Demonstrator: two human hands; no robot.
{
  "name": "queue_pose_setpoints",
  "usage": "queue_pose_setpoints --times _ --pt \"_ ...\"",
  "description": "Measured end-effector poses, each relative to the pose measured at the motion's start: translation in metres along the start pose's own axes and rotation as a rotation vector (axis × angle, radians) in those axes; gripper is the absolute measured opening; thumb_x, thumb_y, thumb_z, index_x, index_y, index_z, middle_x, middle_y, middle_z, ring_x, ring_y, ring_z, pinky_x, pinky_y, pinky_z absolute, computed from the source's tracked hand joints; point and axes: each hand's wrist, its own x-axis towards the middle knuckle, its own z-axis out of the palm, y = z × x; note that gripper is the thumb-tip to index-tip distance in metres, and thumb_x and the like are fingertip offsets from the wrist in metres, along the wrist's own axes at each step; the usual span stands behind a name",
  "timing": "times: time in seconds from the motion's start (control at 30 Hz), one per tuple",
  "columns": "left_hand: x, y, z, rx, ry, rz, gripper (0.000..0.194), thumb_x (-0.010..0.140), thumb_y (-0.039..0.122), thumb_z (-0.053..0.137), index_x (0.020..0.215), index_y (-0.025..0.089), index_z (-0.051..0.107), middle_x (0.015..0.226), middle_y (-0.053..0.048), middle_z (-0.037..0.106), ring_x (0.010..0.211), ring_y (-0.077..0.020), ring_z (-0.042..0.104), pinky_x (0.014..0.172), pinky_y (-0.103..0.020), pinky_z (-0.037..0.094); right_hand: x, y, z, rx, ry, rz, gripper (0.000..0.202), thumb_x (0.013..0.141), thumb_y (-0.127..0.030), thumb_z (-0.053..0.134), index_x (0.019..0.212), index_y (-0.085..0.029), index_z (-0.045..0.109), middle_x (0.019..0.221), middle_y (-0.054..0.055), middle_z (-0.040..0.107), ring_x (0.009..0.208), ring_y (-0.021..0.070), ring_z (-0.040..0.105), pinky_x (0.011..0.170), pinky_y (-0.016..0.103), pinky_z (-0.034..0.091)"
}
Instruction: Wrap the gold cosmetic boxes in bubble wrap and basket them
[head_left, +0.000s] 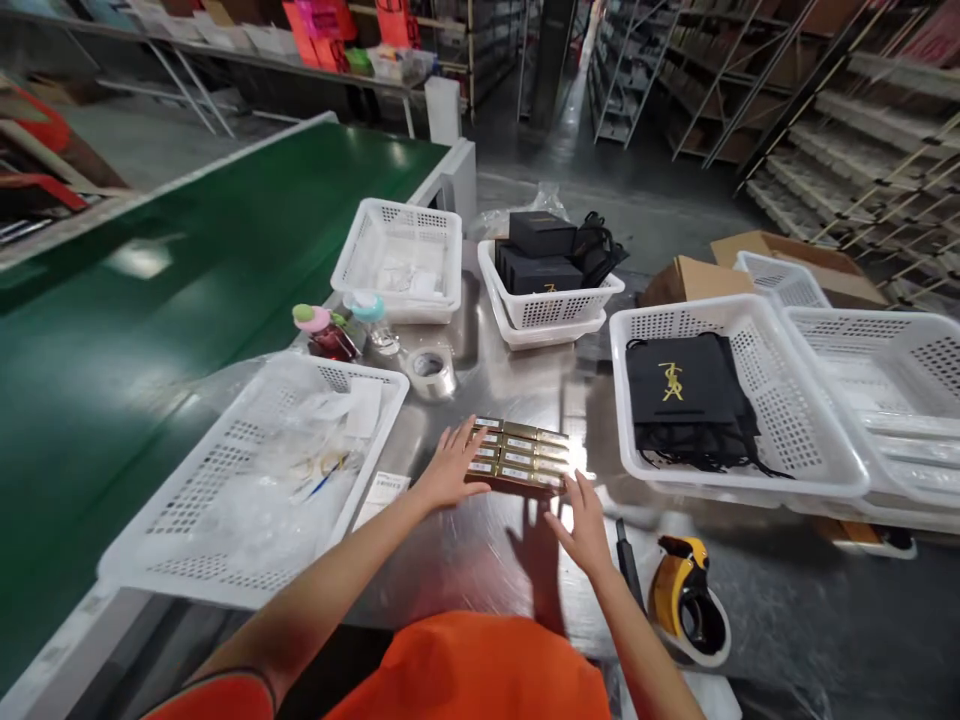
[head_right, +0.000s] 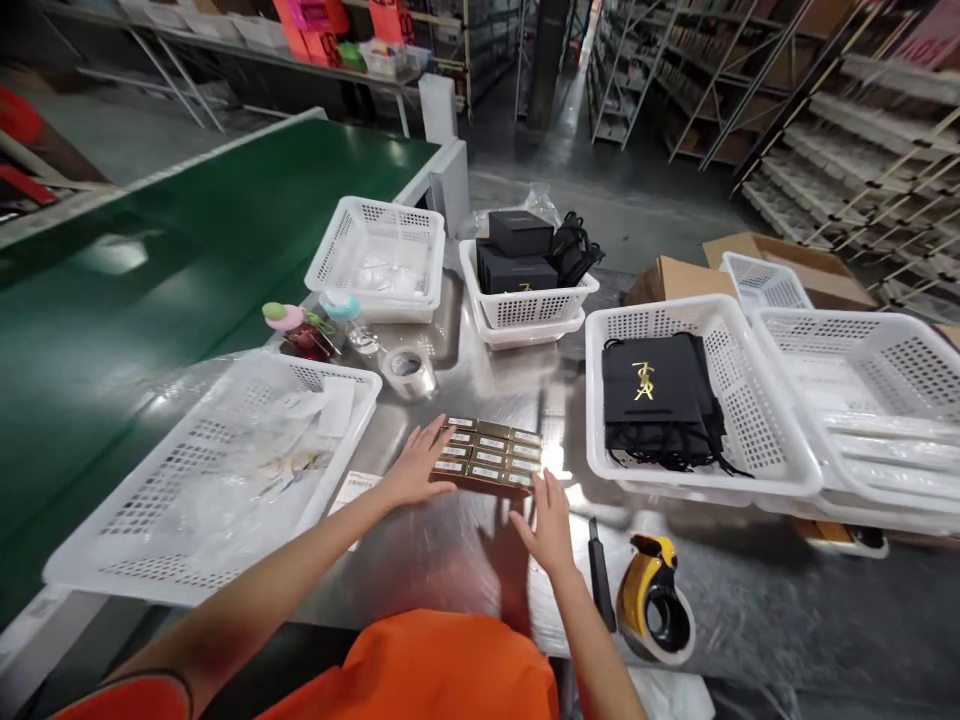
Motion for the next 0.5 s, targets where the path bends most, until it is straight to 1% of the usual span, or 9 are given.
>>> queue_pose_setpoints --times 0.07,0.13,0.17,0.2,0.27,0.3,0.37,0.43,0.5 --pt "-0.046 -0.008 0.012 -0.100 0.150 -0.239 0.078 0.087 0.053 0.054 0.150 0.011 0.033 0.161 -0.027 0.023 0.148 -0.0382 0.027 0.118 -0.057 0.027 -0.052 0.005 0.009 -0.021 0.084 0.148 0.063 0.095 -0.045 0.040 0.151 -0.019 0.030 0.148 0.023 0.043 0.135 0.0381 0.044 0.105 0.057 0.043" --pt "-0.098 -0.016 0.033 -0.151 0.243 -0.477 0.069 0.090 0.048 0.045 0.143 0.004 0.040 0.152 -0.031 0.035 0.144 -0.0401 0.034 0.115 -0.056 0.032 -0.098 0.010 0.016 -0.123 0.152 0.319 0.063 0.092 -0.044 0.039 0.147 -0.015 0.035 0.136 0.028 0.051 0.126 0.0438 0.051 0.098 0.061 0.046" --pt "-0.124 -0.018 0.045 -0.161 0.237 -0.527 0.065 0.089 0.045 0.043 0.140 0.003 0.044 0.149 -0.031 0.040 0.143 -0.0403 0.036 0.115 -0.057 0.033 -0.117 0.013 0.019 -0.180 0.184 0.410 0.063 0.090 -0.043 0.039 0.146 -0.014 0.037 0.131 0.029 0.054 0.122 0.0461 0.054 0.095 0.063 0.046" --pt "-0.148 -0.018 0.057 -0.168 0.220 -0.546 0.061 0.089 0.042 0.043 0.138 0.006 0.046 0.148 -0.028 0.042 0.142 -0.0395 0.038 0.115 -0.056 0.034 -0.133 0.016 0.020 -0.228 0.213 0.492 0.063 0.089 -0.042 0.038 0.146 -0.015 0.038 0.126 0.030 0.056 0.118 0.0477 0.056 0.091 0.064 0.047" --pt "-0.188 -0.015 0.077 -0.183 0.188 -0.562 0.055 0.086 0.037 0.045 0.136 0.014 0.050 0.148 -0.021 0.046 0.139 -0.0366 0.044 0.114 -0.055 0.038 -0.154 0.023 0.020 -0.281 0.241 0.605 0.062 0.086 -0.038 0.035 0.145 -0.019 0.040 0.117 0.028 0.060 0.107 0.0484 0.061 0.083 0.065 0.048" --pt "-0.202 -0.011 0.084 -0.181 0.181 -0.576 0.053 0.085 0.035 0.046 0.134 0.016 0.052 0.147 -0.018 0.047 0.138 -0.0359 0.045 0.113 -0.054 0.039 -0.160 0.027 0.019 -0.286 0.238 0.631 0.061 0.086 -0.036 0.033 0.143 -0.021 0.043 0.112 0.027 0.062 0.102 0.0479 0.063 0.078 0.065 0.048" --pt "-0.217 -0.004 0.092 -0.174 0.161 -0.608 0.050 0.083 0.032 0.048 0.130 0.018 0.056 0.144 -0.016 0.051 0.135 -0.0351 0.049 0.113 -0.052 0.041 -0.163 0.035 0.016 -0.271 0.208 0.650 0.057 0.085 -0.035 0.030 0.136 -0.021 0.050 0.101 0.025 0.064 0.091 0.0457 0.065 0.070 0.062 0.048" --pt "-0.219 -0.001 0.093 -0.169 0.133 -0.628 0.046 0.081 0.029 0.049 0.125 0.018 0.059 0.141 -0.016 0.053 0.132 -0.0347 0.052 0.112 -0.051 0.043 -0.159 0.042 0.015 -0.258 0.174 0.678 0.052 0.085 -0.035 0.030 0.126 -0.020 0.058 0.092 0.022 0.063 0.084 0.0431 0.065 0.065 0.059 0.048" --pt "-0.214 -0.005 0.089 -0.170 0.120 -0.620 0.042 0.082 0.029 0.049 0.120 0.017 0.061 0.139 -0.015 0.055 0.131 -0.0340 0.053 0.111 -0.050 0.044 -0.153 0.045 0.016 -0.262 0.151 0.718 0.046 0.085 -0.034 0.033 0.118 -0.018 0.062 0.088 0.020 0.062 0.080 0.0402 0.064 0.064 0.055 0.049"
